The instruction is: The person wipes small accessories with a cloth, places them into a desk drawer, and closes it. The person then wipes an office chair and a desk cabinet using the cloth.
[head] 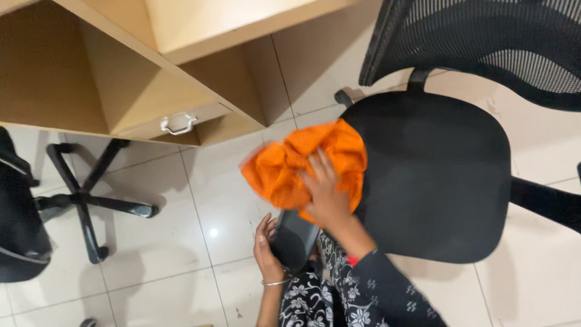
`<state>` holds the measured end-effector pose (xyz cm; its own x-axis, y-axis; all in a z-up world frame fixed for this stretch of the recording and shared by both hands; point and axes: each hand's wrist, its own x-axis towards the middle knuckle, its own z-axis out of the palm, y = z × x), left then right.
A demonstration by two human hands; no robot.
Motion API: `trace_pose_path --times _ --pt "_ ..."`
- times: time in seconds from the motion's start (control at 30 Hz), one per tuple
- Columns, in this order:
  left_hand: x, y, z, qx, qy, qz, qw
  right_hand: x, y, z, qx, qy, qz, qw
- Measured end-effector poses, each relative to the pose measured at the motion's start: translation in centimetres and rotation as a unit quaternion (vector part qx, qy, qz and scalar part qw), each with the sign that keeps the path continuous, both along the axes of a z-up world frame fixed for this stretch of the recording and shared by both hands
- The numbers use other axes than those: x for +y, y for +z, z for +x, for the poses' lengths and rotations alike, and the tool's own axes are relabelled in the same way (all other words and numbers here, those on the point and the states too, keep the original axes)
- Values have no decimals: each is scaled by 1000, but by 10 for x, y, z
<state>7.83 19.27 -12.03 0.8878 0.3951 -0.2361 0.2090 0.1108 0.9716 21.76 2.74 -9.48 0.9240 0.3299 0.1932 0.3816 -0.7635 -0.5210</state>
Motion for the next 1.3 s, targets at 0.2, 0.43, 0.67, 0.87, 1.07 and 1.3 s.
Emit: trace_pose_path --times 0.2,0.43,0.67,0.87,1.07,1.3 --pt "21 22 3 -77 175 -210 959 41 -67 -165 -14 121 64 991" --pt "44 62 -8 -33 82 -55 995 31 -61 -144 24 116 -79 990" --pt "-30 33 59 6 -133 421 897 -16 11 44 48 -72 76 993" --pt "-21 5 85 87 -219 648 724 2 -9 -41 17 -35 127 991" --pt "-44 54 121 34 -185 592 783 -106 2 -139 172 -306 274 895" --pt "-263 88 55 -60 -432 353 828 -297 111 -306 -44 -579 51 813"
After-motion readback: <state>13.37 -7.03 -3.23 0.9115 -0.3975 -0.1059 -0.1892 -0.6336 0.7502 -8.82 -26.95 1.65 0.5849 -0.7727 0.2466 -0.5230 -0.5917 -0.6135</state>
